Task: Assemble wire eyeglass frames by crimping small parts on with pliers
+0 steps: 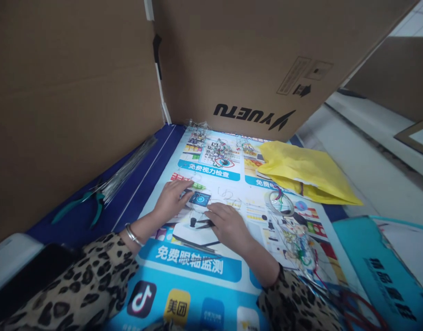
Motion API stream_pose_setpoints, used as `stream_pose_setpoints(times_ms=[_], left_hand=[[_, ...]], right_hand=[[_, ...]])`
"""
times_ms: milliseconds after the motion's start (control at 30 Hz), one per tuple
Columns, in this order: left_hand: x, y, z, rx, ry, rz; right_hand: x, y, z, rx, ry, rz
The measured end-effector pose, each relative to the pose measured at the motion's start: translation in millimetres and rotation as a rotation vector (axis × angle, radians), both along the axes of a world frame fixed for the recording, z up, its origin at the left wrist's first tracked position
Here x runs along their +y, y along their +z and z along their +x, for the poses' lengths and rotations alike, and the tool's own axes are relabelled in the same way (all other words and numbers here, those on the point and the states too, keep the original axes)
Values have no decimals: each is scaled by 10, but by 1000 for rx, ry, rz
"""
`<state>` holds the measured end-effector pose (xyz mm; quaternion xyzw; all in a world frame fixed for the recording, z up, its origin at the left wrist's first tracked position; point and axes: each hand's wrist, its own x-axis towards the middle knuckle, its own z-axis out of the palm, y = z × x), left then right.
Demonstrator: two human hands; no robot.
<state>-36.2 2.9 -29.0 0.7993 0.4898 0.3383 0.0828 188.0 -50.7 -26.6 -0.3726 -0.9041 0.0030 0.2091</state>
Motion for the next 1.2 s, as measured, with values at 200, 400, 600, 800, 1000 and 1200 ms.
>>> stream_pose_setpoints(times_ms=[200,400,600,800,1000,1200], left_hand=[[18,-9,22,100,-5,-90],[-44,25,9,242,-20,-71],[-87,86,42,341,-23,-34],[-150,178,77,439,-2,-28],[-141,130,39,396,20,-41],[-48,44,9,255,19,-72]], right_hand=[[-11,2,-42,-11,-16,-54],[-30,16,-57,-4,-43,-82],[-37,13,-65,-10,-68,-85],[-54,18,-72,-12,-87,-101],[-66,35,-77,-18,-86,-109],[-42,80,-75,-16,-43,-119]])
